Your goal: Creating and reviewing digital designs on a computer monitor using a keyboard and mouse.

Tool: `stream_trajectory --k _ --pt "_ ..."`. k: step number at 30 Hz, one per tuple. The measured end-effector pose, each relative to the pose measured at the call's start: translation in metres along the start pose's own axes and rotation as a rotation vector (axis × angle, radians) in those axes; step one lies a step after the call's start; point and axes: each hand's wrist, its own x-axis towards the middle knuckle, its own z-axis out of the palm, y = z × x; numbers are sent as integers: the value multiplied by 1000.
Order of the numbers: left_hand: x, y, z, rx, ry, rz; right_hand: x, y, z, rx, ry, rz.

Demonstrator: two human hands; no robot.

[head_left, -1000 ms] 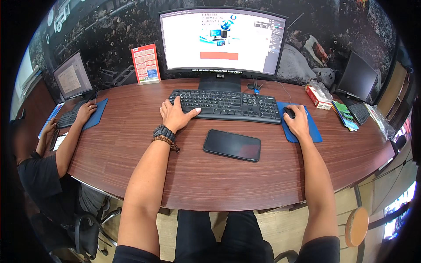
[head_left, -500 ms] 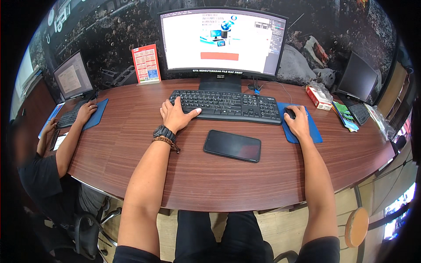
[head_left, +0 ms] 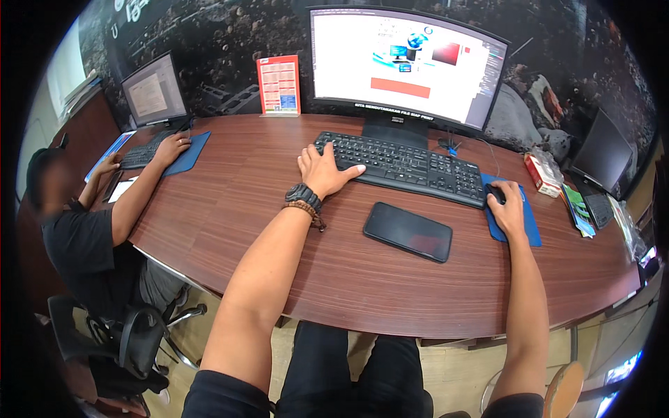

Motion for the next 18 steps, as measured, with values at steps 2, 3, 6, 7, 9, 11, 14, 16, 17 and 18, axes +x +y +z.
stream_trajectory --k 2,3,6,7,9,11,14,16,17,18 --pt "0 -4 0 -1 5 -6 1 -1 1 10 -2 15" --pt "1 -5 0 -2 -1 -10 1 -2 2 11 -4 12" --pt "1 -5 0 -2 -11 -16 1 -4 3 13 2 13" --pt "1 -5 0 1 -16 -16 1 -3 3 16 -1 17" --pt "0 -4 -1 -4 -15 -14 1 -2 2 20 -4 19" --pt "0 -3 -1 -9 -14 -10 1 -2 2 10 -11 19" --pt "0 -3 0 -4 -4 -5 1 -2 2 20 -9 25" --pt "1 -2 0 -4 -21 -9 1 -2 1 16 -8 26" --pt "1 -4 0 -4 -19 -9 1 -4 1 14 -9 26" --pt "1 -5 0 3 -19 -8 1 -5 1 15 -9 25"
